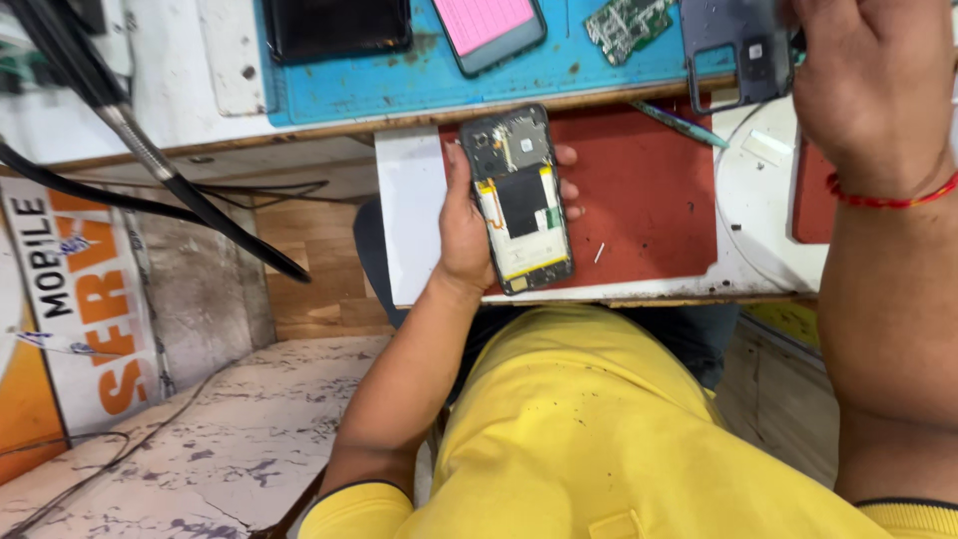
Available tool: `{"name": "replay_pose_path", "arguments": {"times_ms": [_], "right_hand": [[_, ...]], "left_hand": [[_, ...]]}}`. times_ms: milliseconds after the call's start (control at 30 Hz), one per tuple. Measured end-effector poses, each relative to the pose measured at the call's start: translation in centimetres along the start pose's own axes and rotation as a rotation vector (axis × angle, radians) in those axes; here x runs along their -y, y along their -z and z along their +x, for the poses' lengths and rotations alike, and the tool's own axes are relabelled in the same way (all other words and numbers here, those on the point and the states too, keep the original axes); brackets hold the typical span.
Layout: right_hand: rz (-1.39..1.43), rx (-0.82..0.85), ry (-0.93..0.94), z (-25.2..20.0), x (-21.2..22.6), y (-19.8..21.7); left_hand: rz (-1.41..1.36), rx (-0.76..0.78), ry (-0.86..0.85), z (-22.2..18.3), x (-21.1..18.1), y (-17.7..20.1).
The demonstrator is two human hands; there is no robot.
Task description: The person removes the back cover of a smartphone and uses a screwdriver to unscrew and remove internal components, including the battery and motherboard, placing them on the workbench.
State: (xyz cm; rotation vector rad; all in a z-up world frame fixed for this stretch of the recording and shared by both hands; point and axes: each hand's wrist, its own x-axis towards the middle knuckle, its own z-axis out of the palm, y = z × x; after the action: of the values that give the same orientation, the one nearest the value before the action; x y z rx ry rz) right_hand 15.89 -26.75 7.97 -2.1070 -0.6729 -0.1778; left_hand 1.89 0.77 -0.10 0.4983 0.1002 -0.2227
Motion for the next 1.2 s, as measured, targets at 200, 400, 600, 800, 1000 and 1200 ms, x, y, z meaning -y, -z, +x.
{"name": "replay_pose_path", "arguments": {"times_ms": [200,400,600,800,1000,1200], "right_hand": [[-0.344,0.047,0.137,-0.9,-1.2,1.3],[-0.175,0.070,-0.303,-5.6,2.9,2.3],[-0.480,0.185,-0.417,-6.6,2.8,1.3],[-0.609,0.195,-0.473,-6.3,2.1,-0.1],[-0.655,0.382,-0.586,-4.5,1.1,0.5],[-0.694,0.388,-0.618,-3.6,1.9,0.1]], "left_hand": [[0.039,0.025,0.009,-0.3,0.2,0.8],[-0.002,0.022,0.016,-0.3,0.3,0.9],[0.044,0.008,0.019,-0.4,0.2,0.8],[0.043,-0.001,0.015,-0.5,0.2,0.6],[0.062,0.000,0.006,-0.6,0.2,0.7],[0.051,0.033,-0.011,-0.5,0.1,0.7]]}}
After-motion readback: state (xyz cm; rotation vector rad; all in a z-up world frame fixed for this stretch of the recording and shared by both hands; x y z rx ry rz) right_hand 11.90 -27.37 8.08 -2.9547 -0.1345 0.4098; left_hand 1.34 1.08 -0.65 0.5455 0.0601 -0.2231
